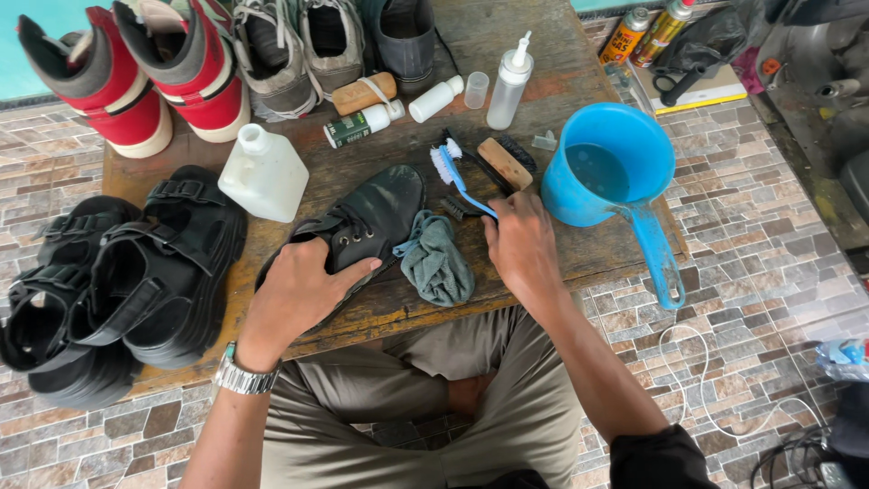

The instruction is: The person cleans a black shoe by applying a cleaning solution and scrubbing it with a blue brush. They repeatedly dip the brush into a blue water jug to rinse it while scrubbing the shoe's upper and toe areas.

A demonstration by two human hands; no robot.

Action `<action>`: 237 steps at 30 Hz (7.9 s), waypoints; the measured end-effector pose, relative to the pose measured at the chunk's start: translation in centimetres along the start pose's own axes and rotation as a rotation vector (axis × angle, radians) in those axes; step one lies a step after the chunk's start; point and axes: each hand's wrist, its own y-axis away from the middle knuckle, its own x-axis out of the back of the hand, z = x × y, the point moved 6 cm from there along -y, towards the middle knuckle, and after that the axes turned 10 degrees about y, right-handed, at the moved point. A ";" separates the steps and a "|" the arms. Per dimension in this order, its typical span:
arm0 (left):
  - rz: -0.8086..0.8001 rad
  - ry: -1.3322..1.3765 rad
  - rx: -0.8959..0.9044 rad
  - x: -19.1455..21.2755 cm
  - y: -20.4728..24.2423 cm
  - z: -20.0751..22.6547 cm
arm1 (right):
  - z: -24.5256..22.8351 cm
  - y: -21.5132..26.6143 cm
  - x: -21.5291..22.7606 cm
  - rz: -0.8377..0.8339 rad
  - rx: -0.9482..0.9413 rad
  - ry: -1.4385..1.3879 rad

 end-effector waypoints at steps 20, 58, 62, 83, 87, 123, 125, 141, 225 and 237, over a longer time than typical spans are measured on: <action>0.114 -0.100 -0.084 -0.2 -0.1 -0.8 | -1.3 -0.1 2.5 -0.072 -0.162 -0.169; 0.104 -0.074 -0.188 -0.5 0.4 -1.0 | -3.9 0.4 5.8 -0.063 0.054 -0.326; 0.102 -0.076 -0.198 -0.3 0.4 -0.9 | -4.3 0.8 7.0 -0.141 0.093 -0.310; 0.127 -0.259 0.128 -1.9 -0.9 -1.8 | 12.1 -2.5 17.8 -0.339 -0.161 0.241; 0.146 -0.227 0.212 -1.9 -0.7 -2.0 | 14.0 -4.3 13.3 -0.414 -0.103 0.316; 0.148 -0.286 0.094 -2.2 -1.1 -2.7 | 12.3 -2.7 16.9 -0.423 -0.176 0.385; 0.157 -0.275 0.098 -2.1 -1.1 -2.5 | 11.8 -2.2 17.5 -0.408 -0.211 0.392; 0.441 -0.302 -0.179 -2.3 -0.5 -2.6 | 9.5 0.2 18.8 -0.198 -0.235 0.550; 0.305 -0.319 -0.528 1.5 -0.4 6.5 | -9.9 1.2 4.7 -0.523 -0.135 -1.281; 0.362 -0.396 -0.543 1.9 -0.3 6.5 | -10.4 1.4 5.1 -0.535 -0.155 -1.285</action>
